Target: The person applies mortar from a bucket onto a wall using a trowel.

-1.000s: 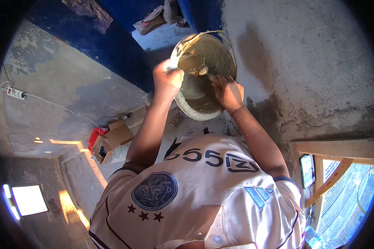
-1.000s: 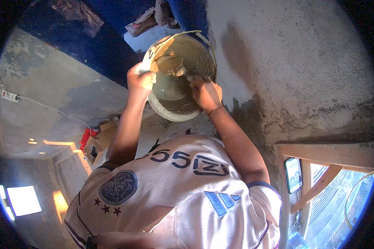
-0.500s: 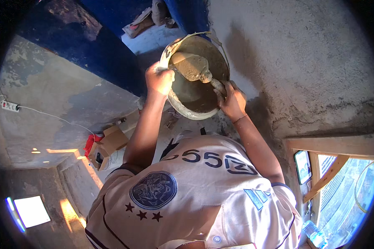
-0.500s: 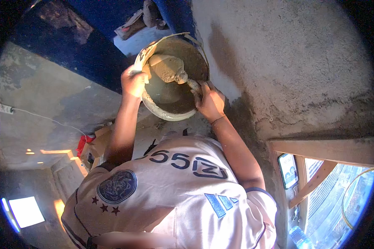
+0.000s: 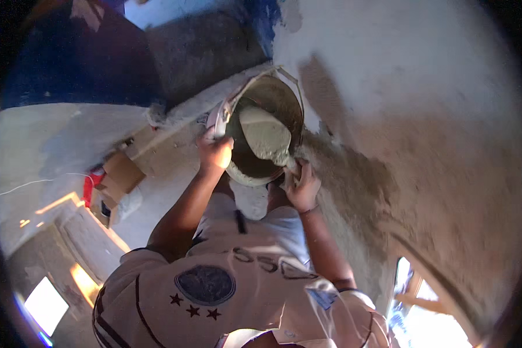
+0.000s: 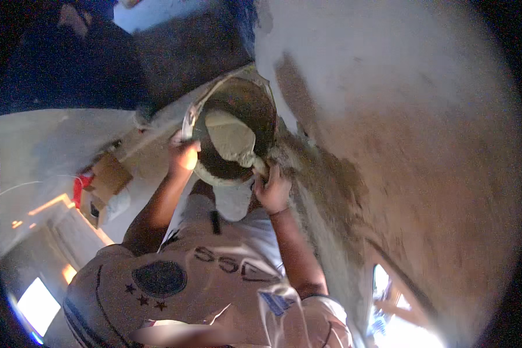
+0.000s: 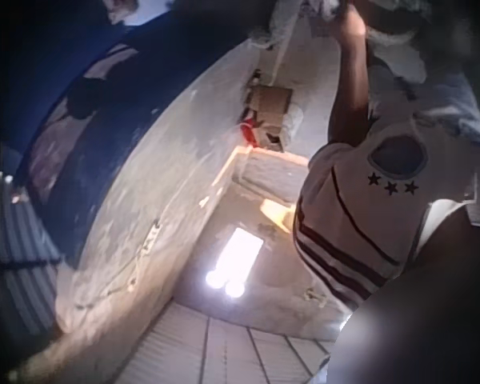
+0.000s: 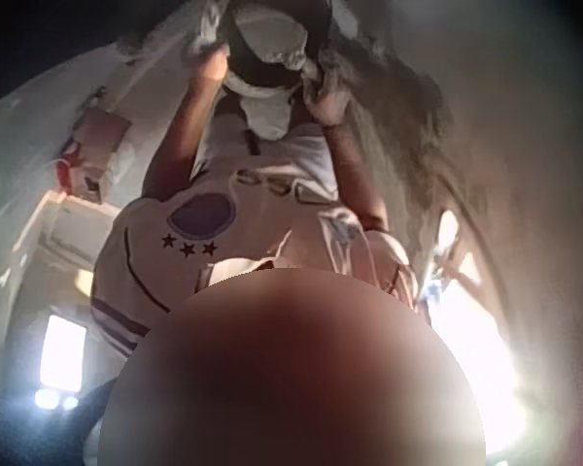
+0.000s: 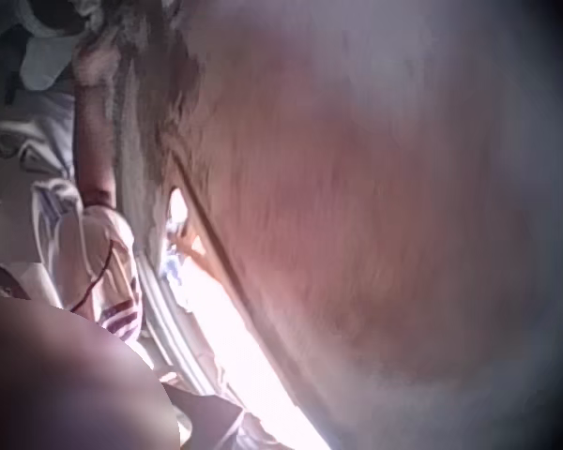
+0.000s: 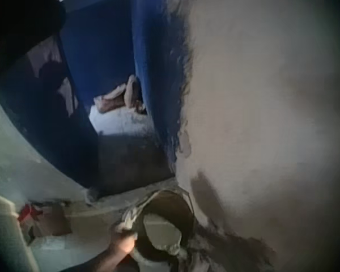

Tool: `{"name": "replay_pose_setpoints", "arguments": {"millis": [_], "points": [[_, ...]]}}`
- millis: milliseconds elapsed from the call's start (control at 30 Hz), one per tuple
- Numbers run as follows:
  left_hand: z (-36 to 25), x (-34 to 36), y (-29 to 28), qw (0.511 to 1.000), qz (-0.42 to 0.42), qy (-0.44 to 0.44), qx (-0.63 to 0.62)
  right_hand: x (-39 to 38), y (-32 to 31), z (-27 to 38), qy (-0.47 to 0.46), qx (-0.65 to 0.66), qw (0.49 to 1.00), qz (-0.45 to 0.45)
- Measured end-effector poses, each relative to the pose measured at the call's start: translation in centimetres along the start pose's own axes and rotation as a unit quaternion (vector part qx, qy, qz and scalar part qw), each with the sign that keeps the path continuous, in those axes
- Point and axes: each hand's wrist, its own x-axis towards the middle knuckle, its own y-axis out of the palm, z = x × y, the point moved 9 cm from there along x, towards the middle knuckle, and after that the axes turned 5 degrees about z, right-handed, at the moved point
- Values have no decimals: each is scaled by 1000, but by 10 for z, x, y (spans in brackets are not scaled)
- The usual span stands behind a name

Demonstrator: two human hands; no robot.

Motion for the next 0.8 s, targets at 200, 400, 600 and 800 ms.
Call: {"name": "replay_pose_setpoints", "arguments": {"millis": [200,400,600,800], "points": [[161,11,-11,990,-4,-8,138,-31,131,-77,103,190,976,40],[290,29,-20,982,-65,-153,84,-64,236,-162,102,38,994,-15],[378,38,-24,959,-48,-142,242,-70,307,-241,171,87,981,2],[400,86,9,938,-34,-131,318,-56,326,-295,191,77,979,15]]}}
